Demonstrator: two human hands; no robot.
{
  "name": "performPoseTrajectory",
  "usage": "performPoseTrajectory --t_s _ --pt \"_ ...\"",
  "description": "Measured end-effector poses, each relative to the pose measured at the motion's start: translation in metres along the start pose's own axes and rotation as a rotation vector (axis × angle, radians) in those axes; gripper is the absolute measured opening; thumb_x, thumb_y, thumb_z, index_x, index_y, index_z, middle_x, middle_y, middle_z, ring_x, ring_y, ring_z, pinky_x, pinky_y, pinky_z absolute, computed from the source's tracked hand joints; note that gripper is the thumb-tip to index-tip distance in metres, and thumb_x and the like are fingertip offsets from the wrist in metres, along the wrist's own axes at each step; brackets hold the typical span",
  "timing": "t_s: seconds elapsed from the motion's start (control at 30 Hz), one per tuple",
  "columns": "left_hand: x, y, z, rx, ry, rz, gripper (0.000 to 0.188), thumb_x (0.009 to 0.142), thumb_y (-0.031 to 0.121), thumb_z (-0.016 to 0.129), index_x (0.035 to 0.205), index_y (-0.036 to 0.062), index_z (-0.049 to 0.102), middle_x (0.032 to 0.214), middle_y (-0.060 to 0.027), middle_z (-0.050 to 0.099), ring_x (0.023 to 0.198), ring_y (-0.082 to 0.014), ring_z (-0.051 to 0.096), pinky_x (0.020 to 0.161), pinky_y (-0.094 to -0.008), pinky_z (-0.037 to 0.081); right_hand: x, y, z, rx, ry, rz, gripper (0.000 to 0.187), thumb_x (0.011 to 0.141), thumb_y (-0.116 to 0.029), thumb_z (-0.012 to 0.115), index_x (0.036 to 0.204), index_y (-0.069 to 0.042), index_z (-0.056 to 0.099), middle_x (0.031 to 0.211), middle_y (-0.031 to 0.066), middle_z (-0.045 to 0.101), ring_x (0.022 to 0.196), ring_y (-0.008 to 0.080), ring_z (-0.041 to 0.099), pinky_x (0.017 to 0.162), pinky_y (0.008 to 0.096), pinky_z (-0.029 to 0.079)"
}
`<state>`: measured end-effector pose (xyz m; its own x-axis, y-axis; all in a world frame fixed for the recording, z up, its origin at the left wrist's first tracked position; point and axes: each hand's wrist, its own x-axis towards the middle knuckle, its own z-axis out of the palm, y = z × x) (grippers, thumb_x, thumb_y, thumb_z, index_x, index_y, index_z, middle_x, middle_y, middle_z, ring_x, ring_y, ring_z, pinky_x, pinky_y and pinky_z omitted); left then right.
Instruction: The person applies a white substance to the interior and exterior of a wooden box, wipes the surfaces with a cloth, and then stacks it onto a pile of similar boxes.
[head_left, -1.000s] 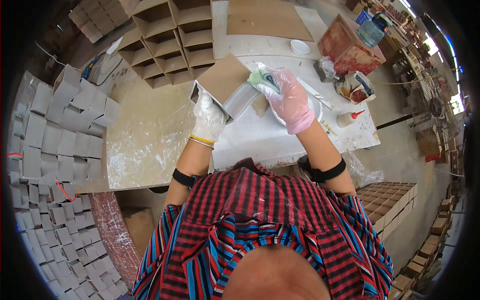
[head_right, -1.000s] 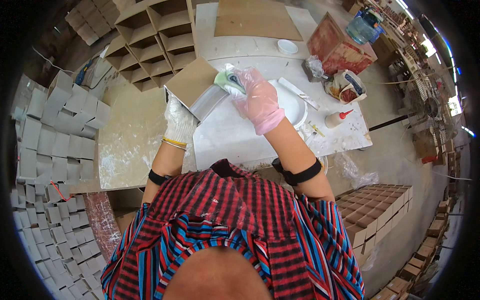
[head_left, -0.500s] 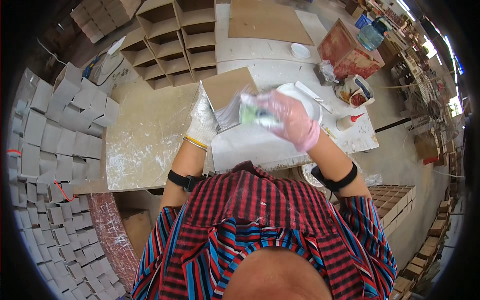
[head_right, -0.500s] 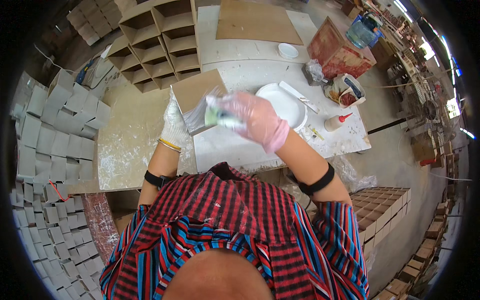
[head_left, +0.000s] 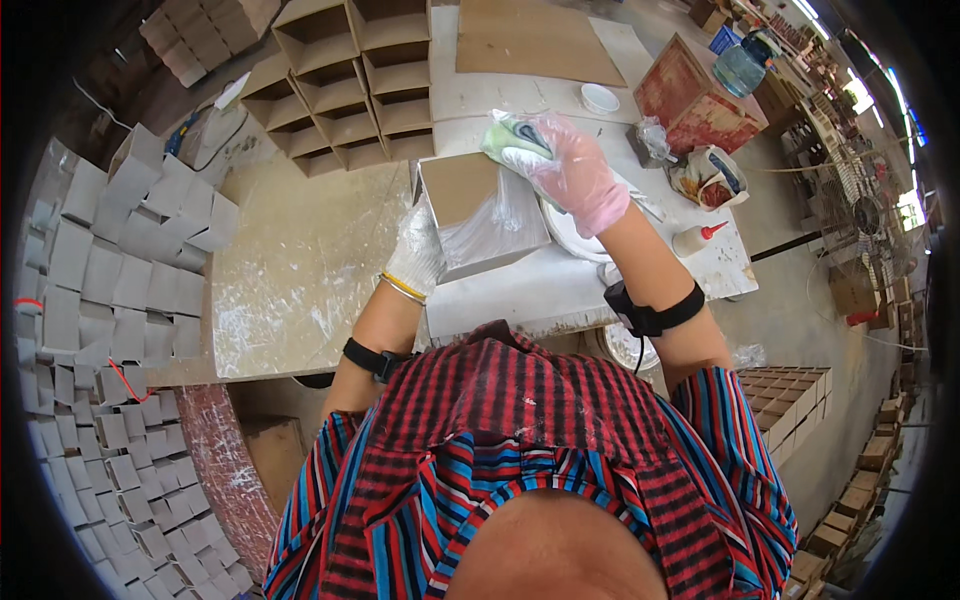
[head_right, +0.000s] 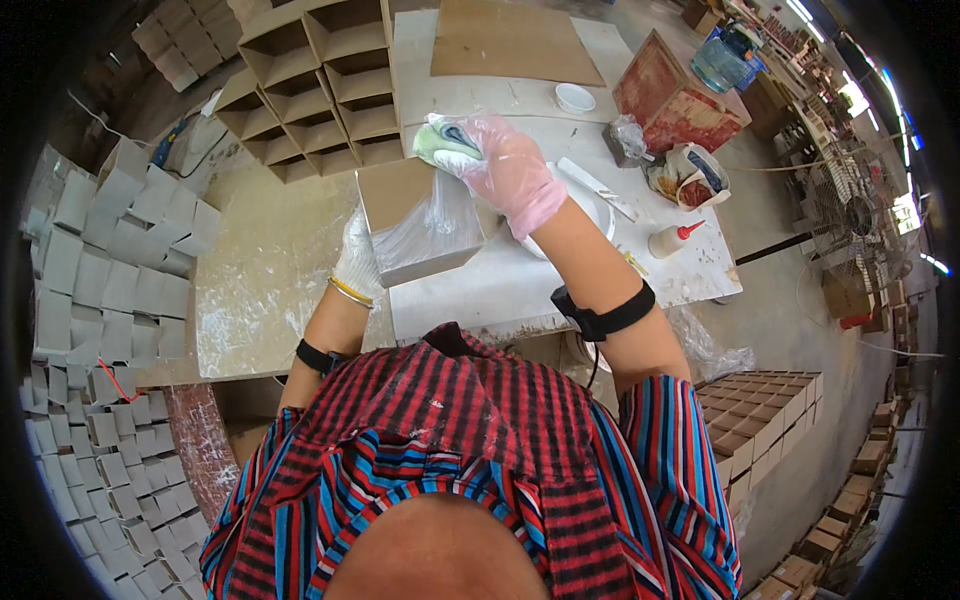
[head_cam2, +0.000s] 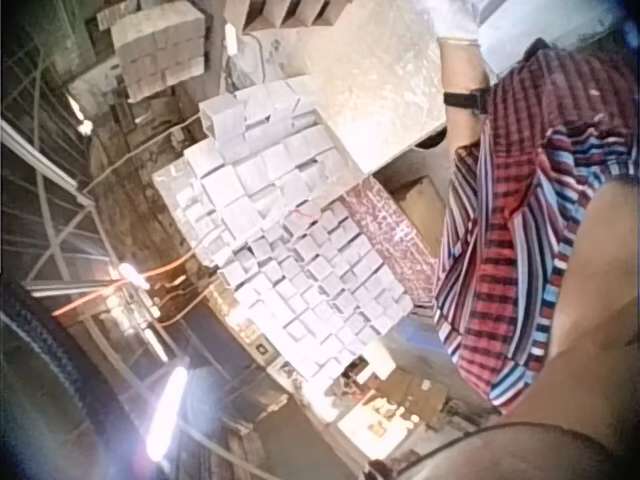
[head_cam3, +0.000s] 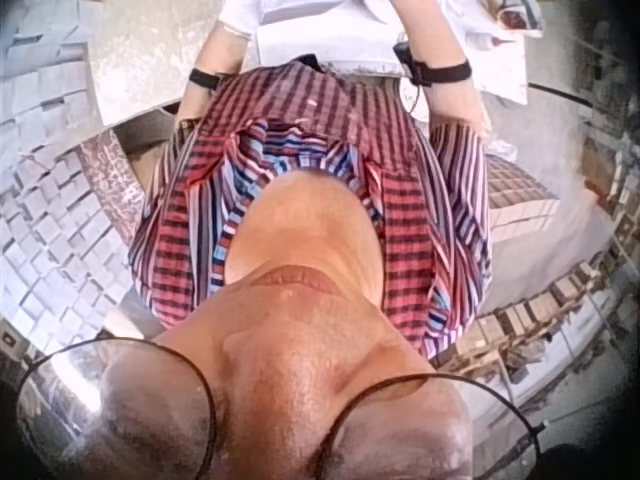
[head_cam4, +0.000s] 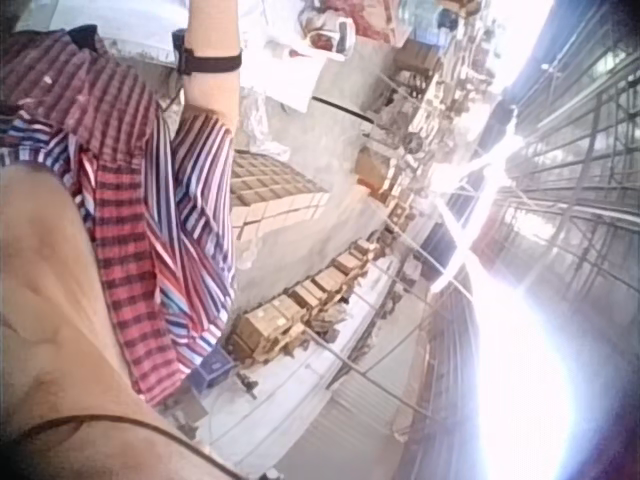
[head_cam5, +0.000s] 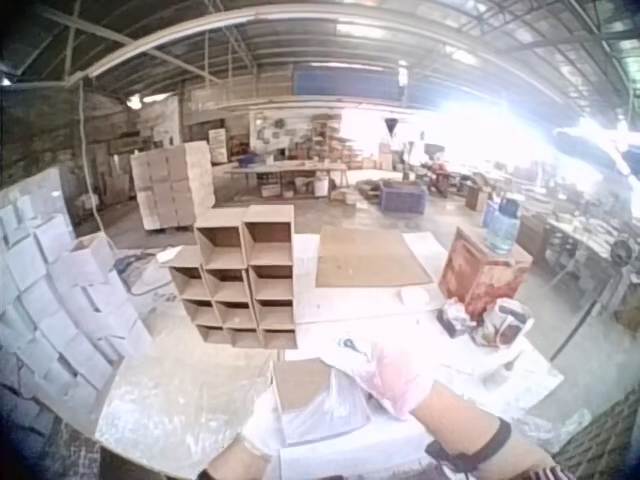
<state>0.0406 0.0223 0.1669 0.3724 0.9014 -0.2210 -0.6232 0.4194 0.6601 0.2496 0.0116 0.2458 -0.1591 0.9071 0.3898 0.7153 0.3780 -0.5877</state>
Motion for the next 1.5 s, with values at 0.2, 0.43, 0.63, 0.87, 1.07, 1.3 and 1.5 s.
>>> performPoseTrajectory --t_s 0.2,0.43,0.63,0.87,1.07,1.3,1.5 --pt "0.001 0.008 0.009 -0.068 -0.019 -0.032 0.06 0.099 0.051 0.037 0.131 0.0012 0.049 0.13 -0.0178 0.054 0.117 -0.0309 0.055 0.101 -0.044 0.046 -0.002 0.005 0.001 0.127 -0.021 -0.021 0.042 0.08 -0.026 0.072 0.119 -0.01 0.064 0.107 0.0127 0.063 0.097 0.0319 0.063 0.084 0.0363 0.051" --pt "-0.002 0.003 -0.001 -0.058 -0.181 0.011 0.056 0.101 0.048 0.035 0.133 0.0027 0.046 0.134 -0.0157 0.05 0.12 -0.0286 0.052 0.105 -0.0445 0.042 0.002 -0.036 -0.011 0.222 -0.119 0.025 0.039 0.085 -0.026 0.069 0.12 -0.01 0.063 0.102 0.0133 0.067 0.093 0.0251 0.065 0.083 0.0331 0.05" --pt "-0.006 0.006 -0.006 -0.127 -0.22 -0.011 0.057 0.1 0.05 0.035 0.134 0.0055 0.046 0.132 -0.013 0.052 0.118 -0.0272 0.053 0.104 -0.044 0.044 -0.007 -0.044 -0.011 0.101 -0.046 0.008 0.039 0.081 -0.021 0.073 0.117 -0.012 0.064 0.093 0.0133 0.065 0.087 0.0287 0.064 0.079 0.0344 0.052" --pt "-0.016 0.007 0.004 0.065 -0.03 0.033 0.057 0.097 0.051 0.043 0.129 0.0047 0.051 0.12 -0.012 0.059 0.107 -0.0256 0.06 0.092 -0.0394 0.052 0.006 -0.043 0.005 -0.049 0.147 -0.243 0.041 0.081 -0.021 0.071 0.121 -0.013 0.062 0.095 0.0128 0.063 0.082 0.0316 0.064 0.076 0.0373 0.052" --pt "0.0 0.002 -0.011 0.13 -0.21 0.065 0.051 0.097 0.047 0.048 0.129 0.0074 0.052 0.122 -0.01 0.058 0.111 -0.0231 0.058 0.092 -0.0376 0.052 -0.006 -0.044 0.019 0.037 0.021 -0.537 0.044 0.084 -0.028 0.069 0.125 -0.017 0.061 0.096 0.01 0.063 0.085 0.0253 0.064 0.075 0.035 0.053" --pt "0.005 -0.002 -0.013 0.087 -0.16 0.015 0.042 0.095 0.034 0.052 0.126 0.0045 0.051 0.114 -0.0111 0.058 0.1 -0.0232 0.061 0.085 -0.0361 0.054 0.011 -0.061 0.009 0.027 0.174 -0.354 0.036 0.08 -0.018 0.073 0.114 -0.008 0.065 0.097 0.0118 0.063 0.084 0.0308 0.063 0.073 0.0381 0.052" --pt "0.003 0.007 -0.012 0.319 -0.371 0.136 0.044 0.1 0.034 0.044 0.132 0.0047 0.046 0.122 -0.0141 0.056 0.107 -0.0237 0.06 0.086 -0.0382 0.055 -0.001 -0.063 0.02 -0.002 0.006 -0.543 0.047 0.081 -0.017 0.072 0.127 -0.013 0.059 0.096 0.0103 0.063 0.087 0.0266 0.062 0.071 0.0352 0.052"
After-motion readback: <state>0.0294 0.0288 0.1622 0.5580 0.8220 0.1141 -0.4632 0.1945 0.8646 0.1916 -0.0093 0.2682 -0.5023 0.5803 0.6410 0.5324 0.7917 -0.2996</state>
